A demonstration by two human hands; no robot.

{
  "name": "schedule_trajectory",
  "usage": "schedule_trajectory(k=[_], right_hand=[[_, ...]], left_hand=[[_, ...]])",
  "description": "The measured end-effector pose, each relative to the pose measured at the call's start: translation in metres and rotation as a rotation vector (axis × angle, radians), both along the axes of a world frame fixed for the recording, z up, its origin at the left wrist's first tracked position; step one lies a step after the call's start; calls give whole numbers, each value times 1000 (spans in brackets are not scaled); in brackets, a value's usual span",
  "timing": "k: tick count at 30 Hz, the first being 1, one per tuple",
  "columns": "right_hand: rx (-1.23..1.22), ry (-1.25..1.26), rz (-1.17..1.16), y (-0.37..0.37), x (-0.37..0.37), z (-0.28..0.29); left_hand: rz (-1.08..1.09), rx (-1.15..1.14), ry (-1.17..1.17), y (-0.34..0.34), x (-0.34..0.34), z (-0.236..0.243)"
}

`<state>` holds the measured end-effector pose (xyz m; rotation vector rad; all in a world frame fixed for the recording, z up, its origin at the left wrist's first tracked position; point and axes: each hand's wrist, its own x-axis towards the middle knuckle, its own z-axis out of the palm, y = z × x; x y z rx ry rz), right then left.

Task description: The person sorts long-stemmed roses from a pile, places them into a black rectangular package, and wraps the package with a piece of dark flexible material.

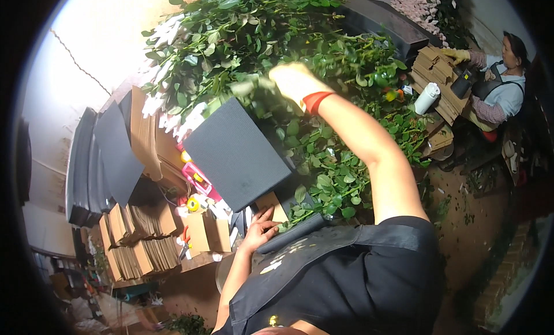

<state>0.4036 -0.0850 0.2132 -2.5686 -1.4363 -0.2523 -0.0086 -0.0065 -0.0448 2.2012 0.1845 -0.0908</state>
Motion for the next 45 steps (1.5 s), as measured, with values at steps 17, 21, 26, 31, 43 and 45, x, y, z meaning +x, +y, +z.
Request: schedule_trajectory(k=[17, 21, 26, 31, 43, 45], right_hand=[[420, -279, -130, -71, 32, 27], [492, -136, 209, -107, -55, 51], [-219, 188, 297, -179, -90, -50], [-732, 283, 84, -215, -89, -152], [283, -563, 145, -54, -21, -90], [-100, -122, -71, -32, 10, -95]], left_hand=[[-32, 56, 81, 0, 4, 6], [-47, 135, 52, 3, -6, 9], [165, -167, 169, 0, -2, -3], [339, -47, -108, -8, -6, -11], [135, 189, -161, -8, 6, 20], [51, 299, -253, -9, 16, 26]])
